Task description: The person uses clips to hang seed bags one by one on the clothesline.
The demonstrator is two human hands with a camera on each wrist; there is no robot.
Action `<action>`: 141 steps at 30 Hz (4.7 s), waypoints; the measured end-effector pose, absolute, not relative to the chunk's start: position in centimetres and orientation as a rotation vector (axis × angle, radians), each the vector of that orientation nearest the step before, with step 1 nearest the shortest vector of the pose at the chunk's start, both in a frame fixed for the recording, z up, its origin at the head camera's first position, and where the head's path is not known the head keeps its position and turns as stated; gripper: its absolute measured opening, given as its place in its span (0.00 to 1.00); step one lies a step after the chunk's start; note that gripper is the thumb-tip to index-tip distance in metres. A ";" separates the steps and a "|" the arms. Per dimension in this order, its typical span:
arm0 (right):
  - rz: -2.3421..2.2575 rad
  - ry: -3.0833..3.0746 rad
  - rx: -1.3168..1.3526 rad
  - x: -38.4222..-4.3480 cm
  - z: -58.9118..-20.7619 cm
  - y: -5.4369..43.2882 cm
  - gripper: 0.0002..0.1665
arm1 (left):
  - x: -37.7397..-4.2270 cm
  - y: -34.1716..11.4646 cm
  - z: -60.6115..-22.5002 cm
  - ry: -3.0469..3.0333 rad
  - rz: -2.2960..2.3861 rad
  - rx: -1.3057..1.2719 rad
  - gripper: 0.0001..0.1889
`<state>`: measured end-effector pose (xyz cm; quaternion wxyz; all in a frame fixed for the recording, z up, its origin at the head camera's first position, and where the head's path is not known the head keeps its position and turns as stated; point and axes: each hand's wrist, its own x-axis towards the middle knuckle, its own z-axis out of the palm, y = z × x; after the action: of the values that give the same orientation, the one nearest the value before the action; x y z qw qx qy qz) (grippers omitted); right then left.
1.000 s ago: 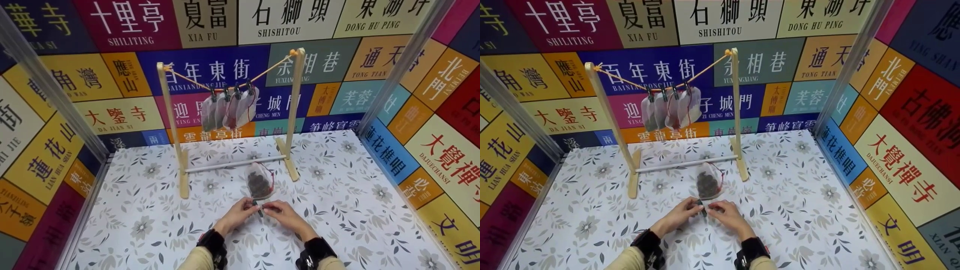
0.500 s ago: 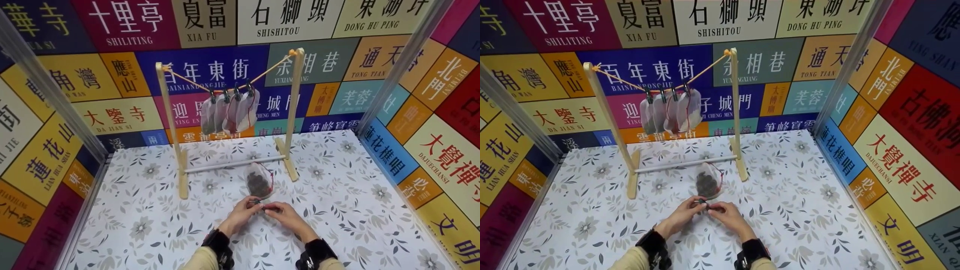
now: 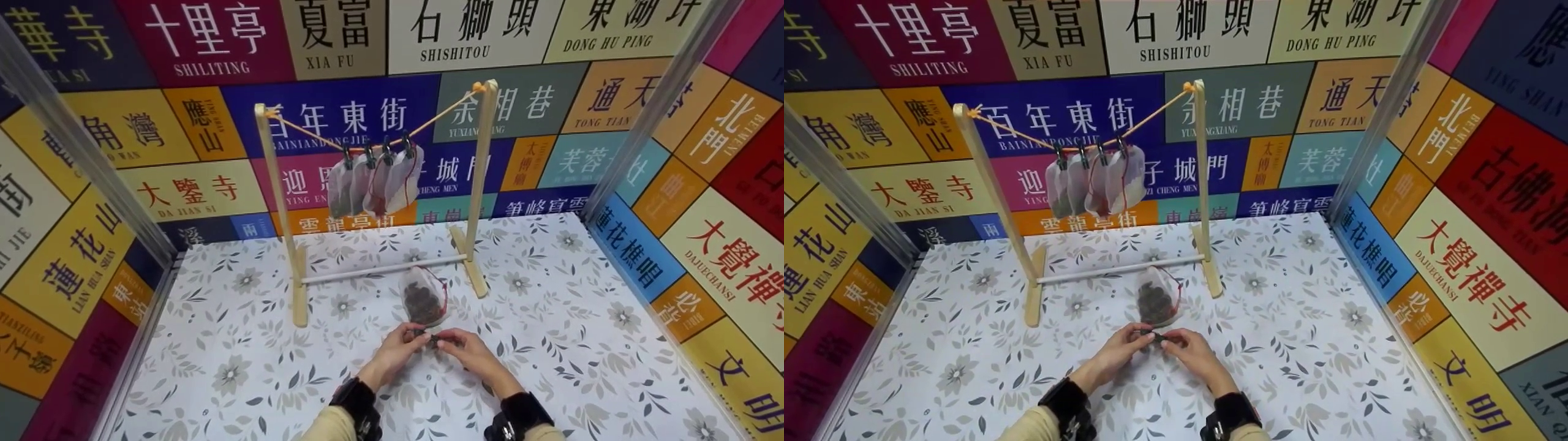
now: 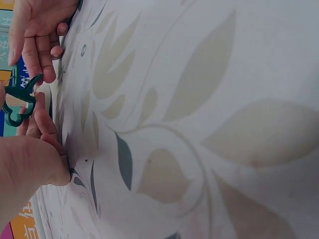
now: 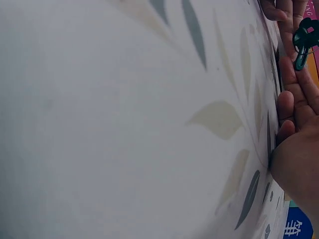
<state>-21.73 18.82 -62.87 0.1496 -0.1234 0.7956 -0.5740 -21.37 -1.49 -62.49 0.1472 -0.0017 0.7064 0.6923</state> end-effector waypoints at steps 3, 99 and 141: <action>-1.667 2.285 -0.346 -22.0 -63.6 19.1 0.22 | -21.2 -1.7 -62.4 2.019 1.973 0.034 0.23; 0.182 3.563 -1.322 -38.1 -23.4 15.4 0.08 | -37.0 0.2 -30.3 3.807 -0.310 0.506 0.17; 0.208 3.463 -1.142 -40.5 -31.1 17.2 0.42 | -37.5 -1.4 -36.0 3.965 -0.069 1.035 0.06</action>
<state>-40.46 17.23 -31.06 -0.2527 -0.3025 0.9174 0.0552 -37.52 -1.42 -35.98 -0.4603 0.2243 0.8588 -0.0149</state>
